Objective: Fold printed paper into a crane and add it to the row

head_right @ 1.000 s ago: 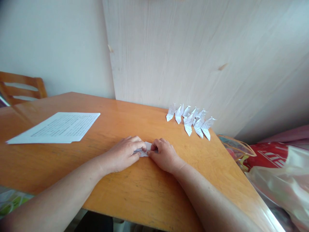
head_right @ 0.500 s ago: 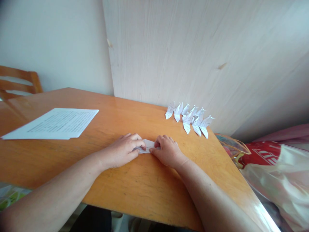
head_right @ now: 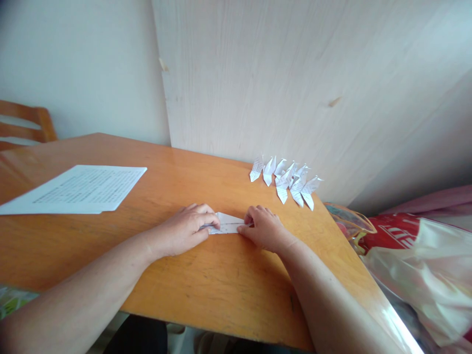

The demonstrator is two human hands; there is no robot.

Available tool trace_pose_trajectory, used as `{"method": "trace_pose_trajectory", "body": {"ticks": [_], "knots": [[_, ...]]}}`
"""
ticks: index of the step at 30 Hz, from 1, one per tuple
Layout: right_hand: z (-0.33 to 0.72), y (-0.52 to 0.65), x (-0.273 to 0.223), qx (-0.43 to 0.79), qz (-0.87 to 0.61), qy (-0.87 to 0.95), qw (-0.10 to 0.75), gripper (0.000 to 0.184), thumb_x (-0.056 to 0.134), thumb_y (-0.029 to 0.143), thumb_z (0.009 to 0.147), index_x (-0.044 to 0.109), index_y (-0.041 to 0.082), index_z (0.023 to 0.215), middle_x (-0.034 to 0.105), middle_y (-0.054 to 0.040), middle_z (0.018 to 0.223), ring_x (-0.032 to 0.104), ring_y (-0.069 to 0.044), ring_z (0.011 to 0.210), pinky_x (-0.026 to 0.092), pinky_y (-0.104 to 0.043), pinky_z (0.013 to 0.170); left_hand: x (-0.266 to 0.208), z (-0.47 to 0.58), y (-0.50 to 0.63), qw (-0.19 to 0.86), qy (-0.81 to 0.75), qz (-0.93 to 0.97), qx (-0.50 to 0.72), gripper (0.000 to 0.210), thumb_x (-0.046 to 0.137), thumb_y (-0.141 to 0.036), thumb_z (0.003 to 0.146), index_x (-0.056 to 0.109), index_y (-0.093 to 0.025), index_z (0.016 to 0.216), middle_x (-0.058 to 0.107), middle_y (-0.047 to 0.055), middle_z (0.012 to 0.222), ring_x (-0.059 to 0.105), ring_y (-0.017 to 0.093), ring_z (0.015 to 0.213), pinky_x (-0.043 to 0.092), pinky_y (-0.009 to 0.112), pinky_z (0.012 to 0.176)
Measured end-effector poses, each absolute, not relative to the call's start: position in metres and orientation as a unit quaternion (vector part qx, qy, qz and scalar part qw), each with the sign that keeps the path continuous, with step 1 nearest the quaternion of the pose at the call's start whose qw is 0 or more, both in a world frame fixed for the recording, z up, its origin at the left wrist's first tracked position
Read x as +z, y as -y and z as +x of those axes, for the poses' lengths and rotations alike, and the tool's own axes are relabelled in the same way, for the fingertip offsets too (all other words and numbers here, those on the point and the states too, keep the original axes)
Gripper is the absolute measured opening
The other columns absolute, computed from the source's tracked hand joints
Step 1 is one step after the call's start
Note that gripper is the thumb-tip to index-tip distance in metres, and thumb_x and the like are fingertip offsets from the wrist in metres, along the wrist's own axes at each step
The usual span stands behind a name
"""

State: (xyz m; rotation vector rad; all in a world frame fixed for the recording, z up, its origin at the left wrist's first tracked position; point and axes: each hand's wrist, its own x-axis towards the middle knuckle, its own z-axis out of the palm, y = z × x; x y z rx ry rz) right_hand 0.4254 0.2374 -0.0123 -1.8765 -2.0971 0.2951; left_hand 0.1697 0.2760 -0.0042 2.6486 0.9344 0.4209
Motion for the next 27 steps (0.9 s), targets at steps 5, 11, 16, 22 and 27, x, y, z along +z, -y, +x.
{"method": "trace_pose_trajectory", "body": {"ticks": [5,11,16,22,27], "knots": [[0.426,-0.236,-0.008,0.087,-0.629,0.732,0.248,0.007,0.062,0.020,0.081,0.056,0.020,0.079,0.060,-0.0029,0.083,0.055,-0.017,0.076,0.041,-0.028,0.068,-0.004,0.170,-0.276,0.151,-0.328,0.921,0.144,0.031,0.050,-0.017,0.089,0.069,-0.033,0.107,0.062,0.002,0.112,0.056,0.024,0.108,0.044,0.040,0.097],[0.393,-0.217,0.004,0.098,-0.507,0.798,0.311,0.011,0.055,0.013,0.088,0.062,0.022,0.088,0.061,-0.0041,0.090,0.059,-0.018,0.085,0.046,-0.030,0.077,-0.004,0.170,-0.278,0.155,-0.325,0.921,0.150,0.024,0.052,-0.022,0.091,0.069,-0.032,0.106,0.061,0.002,0.109,0.056,0.023,0.104,0.045,0.038,0.092],[0.378,-0.208,0.006,0.119,-0.435,0.856,0.252,0.017,0.051,0.012,0.092,0.065,0.022,0.096,0.062,-0.0047,0.095,0.059,-0.018,0.091,0.047,-0.029,0.084,-0.008,0.170,-0.281,0.163,-0.315,0.920,0.165,0.020,0.054,-0.026,0.092,0.069,-0.031,0.104,0.061,0.002,0.108,0.056,0.022,0.105,0.045,0.035,0.092],[0.375,-0.213,0.001,0.146,-0.450,0.850,0.230,0.014,0.053,0.008,0.087,0.060,0.020,0.087,0.060,-0.0019,0.089,0.057,-0.015,0.083,0.045,-0.026,0.077,-0.006,0.170,-0.282,0.187,-0.316,0.917,0.153,0.018,0.053,-0.029,0.093,0.070,-0.029,0.101,0.061,0.002,0.104,0.057,0.021,0.100,0.046,0.034,0.089],[0.371,-0.220,0.000,0.168,-0.491,0.826,0.221,0.012,0.054,0.009,0.085,0.055,0.020,0.081,0.058,0.0008,0.082,0.054,-0.014,0.074,0.041,-0.025,0.070,-0.005,0.168,-0.286,0.227,-0.313,0.910,0.151,0.021,0.050,-0.024,0.091,0.069,-0.029,0.099,0.062,0.002,0.105,0.057,0.020,0.103,0.045,0.033,0.092]]}}
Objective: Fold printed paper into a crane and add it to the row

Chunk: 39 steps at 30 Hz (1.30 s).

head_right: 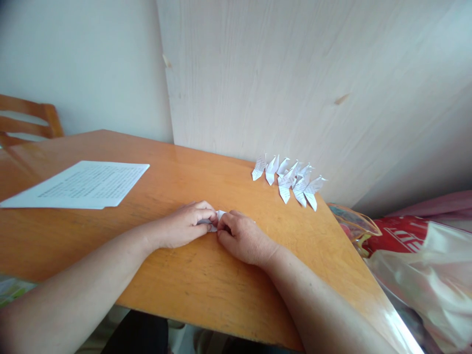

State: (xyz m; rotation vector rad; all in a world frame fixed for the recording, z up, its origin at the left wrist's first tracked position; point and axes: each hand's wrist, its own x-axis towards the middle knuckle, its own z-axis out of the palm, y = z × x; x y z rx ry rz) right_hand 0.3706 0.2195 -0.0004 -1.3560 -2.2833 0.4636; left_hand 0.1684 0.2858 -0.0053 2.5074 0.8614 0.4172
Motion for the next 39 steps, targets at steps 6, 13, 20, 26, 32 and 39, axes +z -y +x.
{"method": "trace_pose_trajectory", "body": {"ticks": [6,13,20,26,32,39], "knots": [[0.367,-0.224,0.000,0.174,-0.518,0.811,0.211,0.013,0.052,0.014,0.089,0.050,0.021,0.077,0.058,0.0009,0.079,0.053,-0.014,0.072,0.038,-0.026,0.066,-0.003,0.162,-0.293,0.261,-0.332,0.895,0.144,0.017,0.045,-0.023,0.090,0.060,-0.021,0.084,0.062,0.002,0.098,0.057,0.018,0.092,0.046,0.030,0.084],[0.364,-0.227,0.002,0.183,-0.539,0.801,0.184,0.013,0.051,0.018,0.091,0.053,0.020,0.078,0.062,-0.0002,0.081,0.055,-0.015,0.073,0.038,-0.026,0.065,0.004,0.158,-0.291,0.228,-0.324,0.910,0.122,0.028,0.040,-0.023,0.090,0.066,-0.018,0.080,0.062,0.007,0.107,0.057,0.020,0.100,0.045,0.032,0.091],[0.363,-0.231,0.000,0.183,-0.545,0.801,0.168,0.013,0.051,0.019,0.090,0.052,0.020,0.077,0.061,0.0001,0.078,0.054,-0.014,0.071,0.037,-0.025,0.062,0.004,0.153,-0.289,0.162,-0.335,0.920,0.121,0.027,0.046,-0.027,0.090,0.072,-0.020,0.086,0.065,0.008,0.111,0.055,0.025,0.107,0.043,0.037,0.093],[0.355,-0.241,0.016,0.247,-0.586,0.766,0.096,0.016,0.051,0.019,0.088,0.054,0.019,0.073,0.062,-0.0008,0.075,0.053,-0.015,0.069,0.036,-0.025,0.058,-0.001,0.152,-0.292,0.153,-0.346,0.917,0.125,0.026,0.055,-0.040,0.086,0.072,-0.022,0.080,0.065,0.007,0.113,0.054,0.026,0.107,0.043,0.037,0.093],[0.352,-0.256,0.022,0.283,-0.599,0.748,0.043,0.012,0.055,0.021,0.083,0.057,0.019,0.071,0.060,-0.0004,0.071,0.051,-0.015,0.064,0.036,-0.025,0.057,0.000,0.152,-0.292,0.168,-0.361,0.910,0.114,0.022,0.056,-0.036,0.084,0.072,-0.022,0.081,0.065,0.008,0.113,0.055,0.027,0.107,0.044,0.039,0.092],[0.357,-0.261,0.021,0.327,-0.587,0.740,0.025,0.014,0.058,0.028,0.081,0.054,0.020,0.070,0.053,0.0030,0.065,0.045,-0.013,0.058,0.032,-0.025,0.054,0.003,0.152,-0.291,0.181,-0.365,0.907,0.109,0.023,0.056,-0.039,0.083,0.070,-0.021,0.079,0.065,0.009,0.114,0.056,0.028,0.107,0.045,0.039,0.091]]}}
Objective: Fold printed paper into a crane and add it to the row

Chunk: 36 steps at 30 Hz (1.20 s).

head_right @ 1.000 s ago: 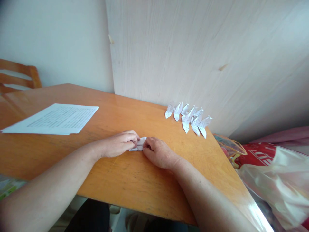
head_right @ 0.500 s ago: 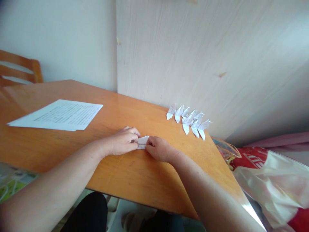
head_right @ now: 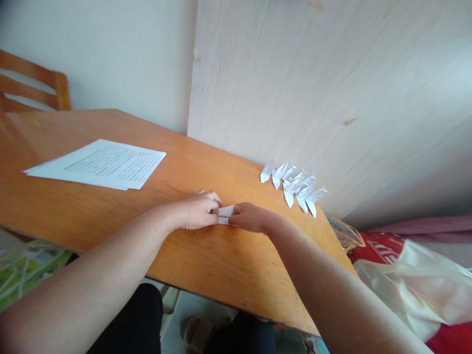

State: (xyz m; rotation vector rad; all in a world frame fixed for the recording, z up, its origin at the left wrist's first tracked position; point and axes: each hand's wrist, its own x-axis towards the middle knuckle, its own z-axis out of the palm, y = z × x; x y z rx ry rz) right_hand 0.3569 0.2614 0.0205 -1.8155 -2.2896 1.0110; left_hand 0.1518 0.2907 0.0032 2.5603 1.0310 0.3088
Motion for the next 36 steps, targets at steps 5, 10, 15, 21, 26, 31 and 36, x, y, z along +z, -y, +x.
{"method": "trace_pose_trajectory", "body": {"ticks": [5,10,15,21,26,31,36], "knots": [[0.361,-0.261,0.025,0.326,-0.591,0.738,0.011,0.019,0.062,0.036,0.081,0.055,0.021,0.072,0.052,0.0040,0.064,0.044,-0.012,0.058,0.031,-0.025,0.053,0.005,0.152,-0.289,0.184,-0.367,0.906,0.102,0.028,0.055,-0.043,0.083,0.070,-0.021,0.077,0.065,0.010,0.113,0.056,0.028,0.106,0.045,0.039,0.090],[0.356,-0.262,0.029,0.305,-0.593,0.745,-0.017,0.023,0.064,0.038,0.083,0.054,0.020,0.073,0.052,0.0037,0.065,0.045,-0.013,0.059,0.030,-0.026,0.054,0.005,0.152,-0.289,0.174,-0.374,0.905,0.102,0.033,0.056,-0.051,0.082,0.069,-0.021,0.077,0.065,0.011,0.110,0.056,0.029,0.103,0.045,0.038,0.087],[0.355,-0.262,0.029,0.308,-0.590,0.745,-0.035,0.025,0.063,0.042,0.083,0.054,0.020,0.075,0.052,0.0036,0.068,0.045,-0.013,0.062,0.031,-0.026,0.056,0.005,0.153,-0.288,0.153,-0.381,0.907,0.093,0.027,0.058,-0.046,0.080,0.069,-0.022,0.079,0.064,0.010,0.113,0.055,0.028,0.103,0.045,0.036,0.087],[0.355,-0.263,0.028,0.317,-0.607,0.728,-0.031,0.035,0.064,0.054,0.081,0.055,0.021,0.077,0.050,0.0045,0.066,0.043,-0.013,0.061,0.029,-0.027,0.054,0.008,0.154,-0.287,0.158,-0.391,0.903,0.086,0.030,0.057,-0.050,0.080,0.069,-0.023,0.079,0.064,0.008,0.113,0.054,0.027,0.104,0.045,0.036,0.087],[0.350,-0.263,0.029,0.308,-0.623,0.718,-0.036,0.028,0.068,0.046,0.078,0.057,0.020,0.076,0.052,0.0040,0.065,0.045,-0.013,0.060,0.028,-0.027,0.053,0.008,0.153,-0.288,0.170,-0.394,0.900,0.079,0.028,0.057,-0.048,0.079,0.069,-0.023,0.078,0.063,0.008,0.117,0.054,0.027,0.107,0.045,0.036,0.089],[0.346,-0.263,0.030,0.324,-0.626,0.709,-0.028,0.025,0.067,0.044,0.079,0.060,0.020,0.078,0.053,0.0032,0.066,0.045,-0.013,0.061,0.028,-0.027,0.054,0.009,0.150,-0.292,0.190,-0.383,0.902,0.065,0.030,0.057,-0.050,0.080,0.068,-0.022,0.076,0.063,0.007,0.121,0.054,0.027,0.111,0.044,0.036,0.093],[0.345,-0.263,0.029,0.321,-0.629,0.708,-0.024,0.026,0.066,0.045,0.078,0.062,0.019,0.079,0.055,0.0018,0.068,0.048,-0.014,0.062,0.030,-0.027,0.055,0.006,0.147,-0.297,0.210,-0.364,0.905,0.062,0.029,0.056,-0.049,0.080,0.067,-0.022,0.076,0.063,0.007,0.119,0.056,0.026,0.109,0.045,0.035,0.093]]}}
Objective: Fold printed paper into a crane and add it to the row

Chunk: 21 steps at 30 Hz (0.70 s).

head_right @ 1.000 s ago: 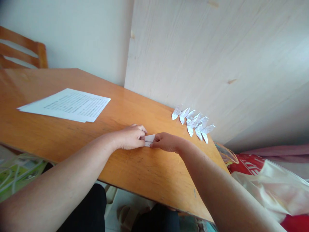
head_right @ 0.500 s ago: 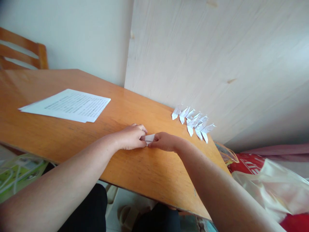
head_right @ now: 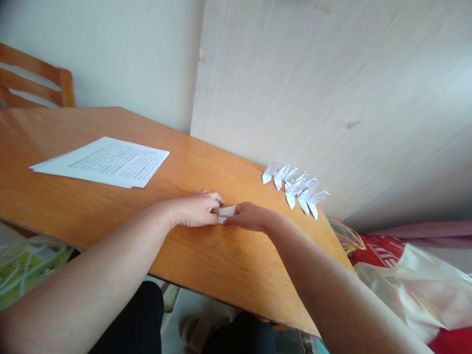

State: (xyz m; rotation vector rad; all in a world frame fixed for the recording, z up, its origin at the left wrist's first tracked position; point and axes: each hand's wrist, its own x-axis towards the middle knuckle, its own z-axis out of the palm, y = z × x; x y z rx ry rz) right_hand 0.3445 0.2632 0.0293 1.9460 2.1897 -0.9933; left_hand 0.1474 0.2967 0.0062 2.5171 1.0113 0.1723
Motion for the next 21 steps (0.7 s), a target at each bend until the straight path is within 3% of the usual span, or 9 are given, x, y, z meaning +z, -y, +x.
{"method": "trace_pose_trajectory", "body": {"ticks": [11,21], "knots": [[0.3477,-0.2658,0.0230,-0.338,0.606,-0.720,0.005,0.026,0.064,0.044,0.080,0.069,0.019,0.087,0.063,-0.0002,0.077,0.053,-0.016,0.070,0.036,-0.026,0.062,0.0091,0.1476,-0.2942,0.184,-0.375,0.906,0.073,0.026,0.056,-0.047,0.078,0.065,-0.023,0.082,0.063,0.007,0.104,0.057,0.024,0.095,0.046,0.033,0.076],[0.3434,-0.2632,0.0245,-0.299,0.615,-0.729,0.020,0.034,0.061,0.050,0.082,0.067,0.017,0.084,0.064,-0.0022,0.075,0.055,-0.017,0.068,0.036,-0.027,0.061,0.0101,0.1468,-0.2947,0.193,-0.371,0.906,0.064,0.019,0.060,-0.039,0.075,0.069,-0.023,0.080,0.064,0.007,0.106,0.059,0.023,0.096,0.047,0.032,0.078]]}}
